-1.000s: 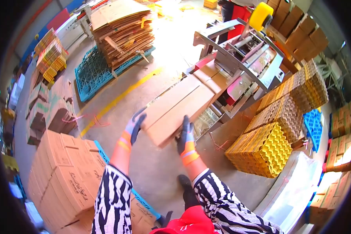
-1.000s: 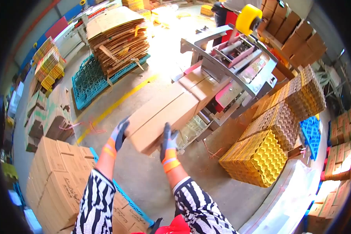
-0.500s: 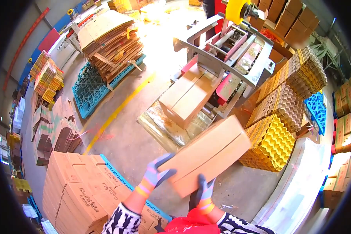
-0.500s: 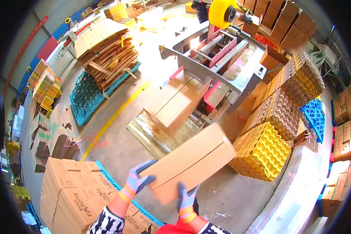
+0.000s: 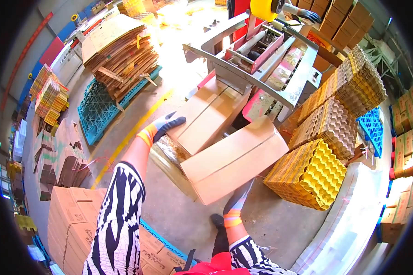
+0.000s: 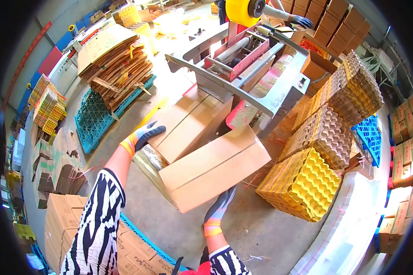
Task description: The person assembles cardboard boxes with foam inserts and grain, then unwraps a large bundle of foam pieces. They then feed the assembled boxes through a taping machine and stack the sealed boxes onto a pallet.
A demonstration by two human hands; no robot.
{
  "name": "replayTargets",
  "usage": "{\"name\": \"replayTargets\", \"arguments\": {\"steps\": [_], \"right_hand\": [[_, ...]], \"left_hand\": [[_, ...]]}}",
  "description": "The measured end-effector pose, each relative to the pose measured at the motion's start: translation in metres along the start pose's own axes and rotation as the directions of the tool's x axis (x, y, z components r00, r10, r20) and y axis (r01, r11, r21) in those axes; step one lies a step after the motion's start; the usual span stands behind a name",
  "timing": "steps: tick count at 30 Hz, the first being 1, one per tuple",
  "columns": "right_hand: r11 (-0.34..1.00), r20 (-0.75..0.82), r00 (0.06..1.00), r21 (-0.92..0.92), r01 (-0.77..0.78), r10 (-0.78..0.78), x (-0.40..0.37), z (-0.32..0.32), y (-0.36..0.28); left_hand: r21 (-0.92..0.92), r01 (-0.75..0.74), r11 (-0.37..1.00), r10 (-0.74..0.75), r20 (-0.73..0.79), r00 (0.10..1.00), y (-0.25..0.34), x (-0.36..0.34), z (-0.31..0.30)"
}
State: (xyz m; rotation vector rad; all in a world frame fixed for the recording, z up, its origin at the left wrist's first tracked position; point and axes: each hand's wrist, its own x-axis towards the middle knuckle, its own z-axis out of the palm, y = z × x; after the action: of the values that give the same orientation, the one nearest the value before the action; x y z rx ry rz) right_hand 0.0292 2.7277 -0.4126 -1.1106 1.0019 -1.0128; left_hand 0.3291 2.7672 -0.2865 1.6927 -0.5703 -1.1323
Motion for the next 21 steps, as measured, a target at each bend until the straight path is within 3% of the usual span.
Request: {"name": "replayTargets", "arguments": {"steps": [1, 2, 3, 4, 5, 6, 7, 8, 9, 10, 11, 13, 17, 18, 19, 21], "right_hand": [[0.965, 0.037, 0.997, 0.249, -0.080, 0.073, 0.008, -0.011, 0.043], [0.863, 0.090, 0.986, 0.477, -0.164, 0.138, 0.013, -0.033, 0.104], [0.702, 0.162, 0.969, 0.668, -0.247, 0.187, 0.009, -0.029, 0.096], [0.700, 0.132, 0.944, 0.641, -0.314, 0.302, 0.005, -0.035, 0.082], [0.516, 0.343, 0.890, 0.726, -0.454, 0.301, -0.003, -0.057, 0.080], [0.579, 0.343, 0.875, 0.658, -0.483, 0.341, -0.005, -0.075, 0.077], [0.634, 0.342, 0.860, 0.581, -0.511, 0.380, -0.009, -0.091, 0.073], [0.541, 0.462, 0.766, 0.543, -0.642, 0.447, -0.017, -0.108, 0.066], [0.510, 0.439, 0.744, 0.544, -0.666, 0.503, -0.035, -0.115, 0.051], [0.706, 0.403, 0.784, 0.359, -0.611, 0.473, -0.057, -0.132, 0.040], [0.702, 0.431, 0.748, 0.299, -0.647, 0.505, -0.078, -0.147, 0.029], [0.773, 0.553, 0.647, 0.010, -0.635, 0.525, -0.131, -0.158, -0.033], [0.659, 0.640, 0.383, -0.266, -0.703, 0.666, -0.226, -0.189, -0.061], [0.630, 0.650, 0.319, -0.323, -0.706, 0.690, -0.253, -0.193, -0.062], [0.605, 0.655, 0.261, -0.376, -0.702, 0.709, -0.281, -0.197, -0.062], [0.546, 0.664, 0.146, -0.447, -0.708, 0.733, -0.340, -0.201, -0.053]], "left_hand": [[-0.193, 0.038, 0.980, -0.029, 0.049, 0.998, -0.003, -0.011, 0.007], [-0.192, 0.033, 0.981, -0.024, 0.049, 0.998, -0.019, -0.015, 0.010], [-0.088, -0.040, 0.995, 0.041, 0.001, 0.999, -0.019, -0.031, 0.019], [-0.012, -0.082, 0.997, 0.082, -0.043, 0.996, -0.028, -0.040, 0.023], [0.058, -0.123, 0.991, 0.128, -0.088, 0.988, -0.039, -0.051, 0.027], [0.153, -0.154, 0.976, 0.166, -0.068, 0.984, -0.034, -0.077, 0.035], [0.130, -0.101, 0.986, 0.114, -0.091, 0.989, -0.049, -0.100, 0.040], [0.052, -0.096, 0.994, 0.102, -0.132, 0.986, -0.066, -0.127, 0.047], [-0.023, -0.091, 0.996, 0.086, -0.175, 0.981, -0.083, -0.155, 0.053], [-0.067, -0.090, 0.994, 0.073, -0.220, 0.973, -0.100, -0.189, 0.061], [-0.118, -0.085, 0.989, 0.048, -0.287, 0.957, -0.118, -0.227, 0.070], [-0.178, -0.060, 0.982, -0.014, -0.392, 0.920, -0.150, -0.311, 0.091], [-0.162, 0.001, 0.987, -0.105, -0.638, 0.763, -0.230, -0.502, 0.144], [-0.301, -0.061, 0.952, -0.169, -0.679, 0.714, -0.231, -0.551, 0.158], [-0.268, -0.120, 0.956, -0.138, -0.771, 0.622, -0.242, -0.597, 0.173], [-0.337, -0.130, 0.933, -0.226, -0.826, 0.516, -0.275, -0.689, 0.204]]}}
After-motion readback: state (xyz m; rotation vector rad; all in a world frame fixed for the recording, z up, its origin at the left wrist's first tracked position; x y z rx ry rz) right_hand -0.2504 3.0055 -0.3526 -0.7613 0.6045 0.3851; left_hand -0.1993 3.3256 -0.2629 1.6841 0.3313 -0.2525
